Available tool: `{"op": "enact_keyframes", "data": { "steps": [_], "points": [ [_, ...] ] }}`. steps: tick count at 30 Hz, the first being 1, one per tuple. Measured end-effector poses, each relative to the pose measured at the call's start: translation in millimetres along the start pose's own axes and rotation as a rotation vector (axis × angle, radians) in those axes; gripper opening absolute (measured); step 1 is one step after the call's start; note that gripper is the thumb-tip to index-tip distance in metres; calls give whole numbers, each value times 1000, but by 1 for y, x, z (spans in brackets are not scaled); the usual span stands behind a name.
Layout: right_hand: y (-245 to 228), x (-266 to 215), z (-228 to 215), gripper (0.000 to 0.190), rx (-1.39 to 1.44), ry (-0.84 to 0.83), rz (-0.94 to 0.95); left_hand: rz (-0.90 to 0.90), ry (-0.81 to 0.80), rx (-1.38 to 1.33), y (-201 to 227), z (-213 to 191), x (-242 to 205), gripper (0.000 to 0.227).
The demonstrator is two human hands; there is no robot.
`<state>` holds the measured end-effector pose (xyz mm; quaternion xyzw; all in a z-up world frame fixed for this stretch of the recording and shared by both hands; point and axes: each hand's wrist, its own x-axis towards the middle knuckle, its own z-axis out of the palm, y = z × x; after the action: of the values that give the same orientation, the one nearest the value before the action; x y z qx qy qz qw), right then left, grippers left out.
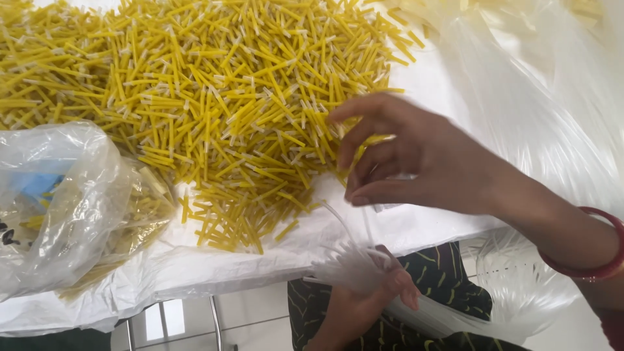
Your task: The person inserts a yellow candle into a clear plastic tube, then places the assembled unit on the table. The person repeats this process multiple times, handling the candles and tubes by hand.
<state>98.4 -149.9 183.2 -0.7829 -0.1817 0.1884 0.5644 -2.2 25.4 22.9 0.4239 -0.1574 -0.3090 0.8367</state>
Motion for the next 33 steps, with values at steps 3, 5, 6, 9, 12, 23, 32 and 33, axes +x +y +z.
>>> {"op": "enact_keyframes", "data": {
  "steps": [3, 5, 6, 9, 12, 23, 32, 33],
  "points": [
    [7, -17, 8, 47, -79, -1, -278, 64, 42, -163, 10, 2, 5, 13],
    [19, -26, 16, 40, -283, -202, -153, -45, -1, 51, 30, 6, 9, 25],
    [21, -29, 15, 40, -281, -201, -151, -48, -1, 50, 29, 5, 8, 25],
    [17, -34, 4, 59, -223, -248, 55, -92, 38, 17, 18, -1, 6, 33],
    [-9, -28, -9, 72, -384, 119, -270, 9, -36, -222, -3, -7, -2, 17],
    [-21, -1, -12, 12, -329, -156, -197, 514, -179, 1310, 18, 2, 4, 29],
    [32, -26, -9, 25, 340, 224, -213, 3, -197, 192, 11, -7, -3, 16],
    [39, -31, -5, 25, 341, 219, -210, 4, -192, 189, 10, -7, -3, 16]
  ]
}}
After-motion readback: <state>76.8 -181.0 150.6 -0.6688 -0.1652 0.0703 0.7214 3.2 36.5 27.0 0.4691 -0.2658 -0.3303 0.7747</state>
